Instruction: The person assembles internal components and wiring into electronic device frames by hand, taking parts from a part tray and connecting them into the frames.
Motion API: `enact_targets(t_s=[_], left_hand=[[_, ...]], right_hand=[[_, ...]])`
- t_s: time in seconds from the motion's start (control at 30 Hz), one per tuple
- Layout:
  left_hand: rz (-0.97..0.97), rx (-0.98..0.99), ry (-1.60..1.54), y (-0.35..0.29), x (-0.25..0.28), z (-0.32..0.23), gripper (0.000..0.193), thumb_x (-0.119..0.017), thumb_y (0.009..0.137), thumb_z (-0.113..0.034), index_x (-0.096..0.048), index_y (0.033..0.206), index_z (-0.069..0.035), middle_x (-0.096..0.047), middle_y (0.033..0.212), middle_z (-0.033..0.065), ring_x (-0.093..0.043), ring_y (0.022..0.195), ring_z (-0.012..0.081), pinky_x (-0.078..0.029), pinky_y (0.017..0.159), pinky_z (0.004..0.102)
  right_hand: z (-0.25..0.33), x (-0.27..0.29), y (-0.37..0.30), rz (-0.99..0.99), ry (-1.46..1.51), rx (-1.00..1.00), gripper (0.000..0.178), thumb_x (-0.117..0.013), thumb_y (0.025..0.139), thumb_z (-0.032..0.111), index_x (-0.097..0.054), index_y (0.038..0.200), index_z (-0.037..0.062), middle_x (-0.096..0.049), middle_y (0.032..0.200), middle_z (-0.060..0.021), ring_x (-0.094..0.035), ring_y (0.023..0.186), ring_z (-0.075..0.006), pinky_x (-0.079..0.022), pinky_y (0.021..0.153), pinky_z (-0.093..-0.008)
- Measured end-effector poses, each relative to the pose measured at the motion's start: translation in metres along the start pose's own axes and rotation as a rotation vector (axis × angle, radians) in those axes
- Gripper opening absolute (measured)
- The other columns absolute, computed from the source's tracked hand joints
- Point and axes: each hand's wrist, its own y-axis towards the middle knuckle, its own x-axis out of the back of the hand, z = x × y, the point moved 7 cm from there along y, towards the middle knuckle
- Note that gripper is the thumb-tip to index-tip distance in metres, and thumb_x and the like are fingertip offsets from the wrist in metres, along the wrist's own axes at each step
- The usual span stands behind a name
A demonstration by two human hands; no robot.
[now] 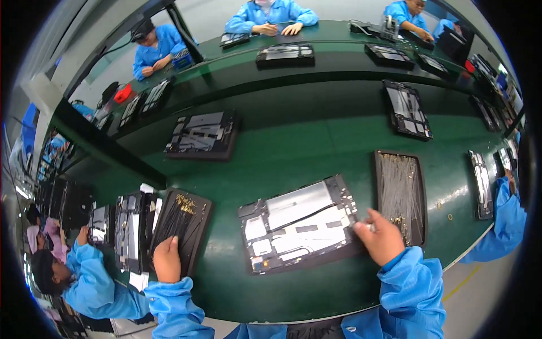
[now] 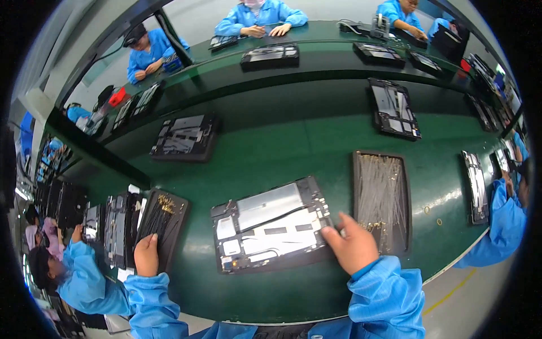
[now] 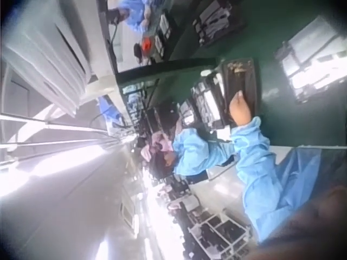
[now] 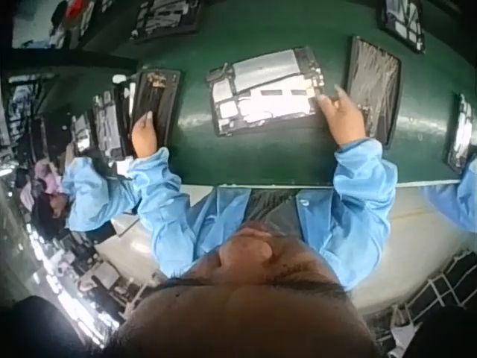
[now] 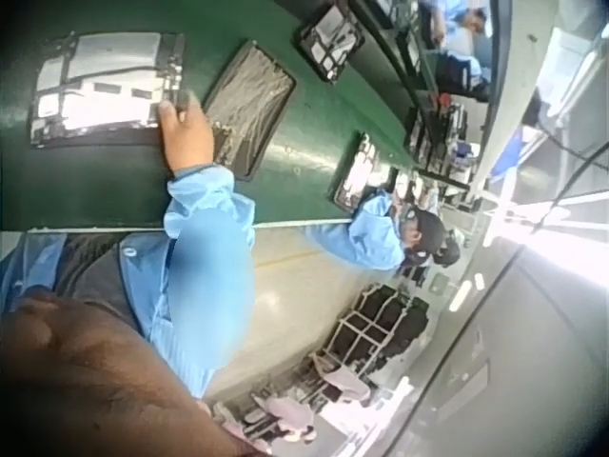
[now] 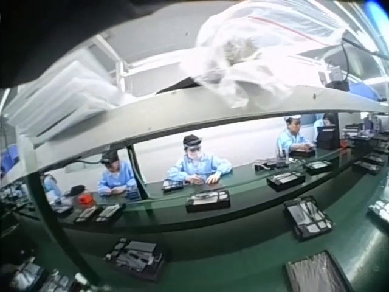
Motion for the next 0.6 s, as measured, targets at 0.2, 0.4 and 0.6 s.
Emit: enact_targets(t_s=[0.2, 0.4, 0.6], left_hand=[[-0.076, -0.408, 0.193, -0.009, 0.007, -0.054, 0.016, -0.054, 0.075, -0.011, -0.058, 0.079, 0.003, -0.056, 0.072, 0.0182, -0.054, 0.068, 0.0326, -0.043, 0.062, 0.0371], [-0.028, -0.590, 0.079, -0.036, 0.015, -0.094, 0.011, -0.056, 0.071, -0.002, -0.054, 0.079, 0.004, -0.055, 0.072, 0.0180, -0.053, 0.068, 0.0333, -0.042, 0.061, 0.0369], [-0.045, -0.679, -0.026, -0.078, 0.030, -0.115, 0.015, -0.058, 0.067, 0.003, -0.052, 0.081, 0.003, -0.054, 0.077, 0.0156, -0.052, 0.073, 0.0323, -0.042, 0.067, 0.0367]], right_hand=[[0.042, -0.003, -0.012, -0.064, 0.105, 0.066, 0.033, -0.056, 0.076, 0.021, -0.051, 0.099, -0.0022, -0.058, 0.081, -0.0182, -0.058, 0.075, -0.0242, -0.044, 0.067, -0.0285], [0.077, -0.078, -0.026, 0.411, 0.328, 0.109, 0.040, -0.055, 0.077, 0.029, -0.050, 0.103, -0.0009, -0.059, 0.086, -0.0138, -0.057, 0.082, -0.0213, -0.043, 0.074, -0.0278], [0.123, -0.107, -0.042, 0.841, 0.510, -0.009, 0.051, -0.047, 0.078, 0.041, -0.044, 0.112, 0.0025, -0.057, 0.091, -0.0077, -0.053, 0.087, -0.0161, -0.039, 0.077, -0.0266]])
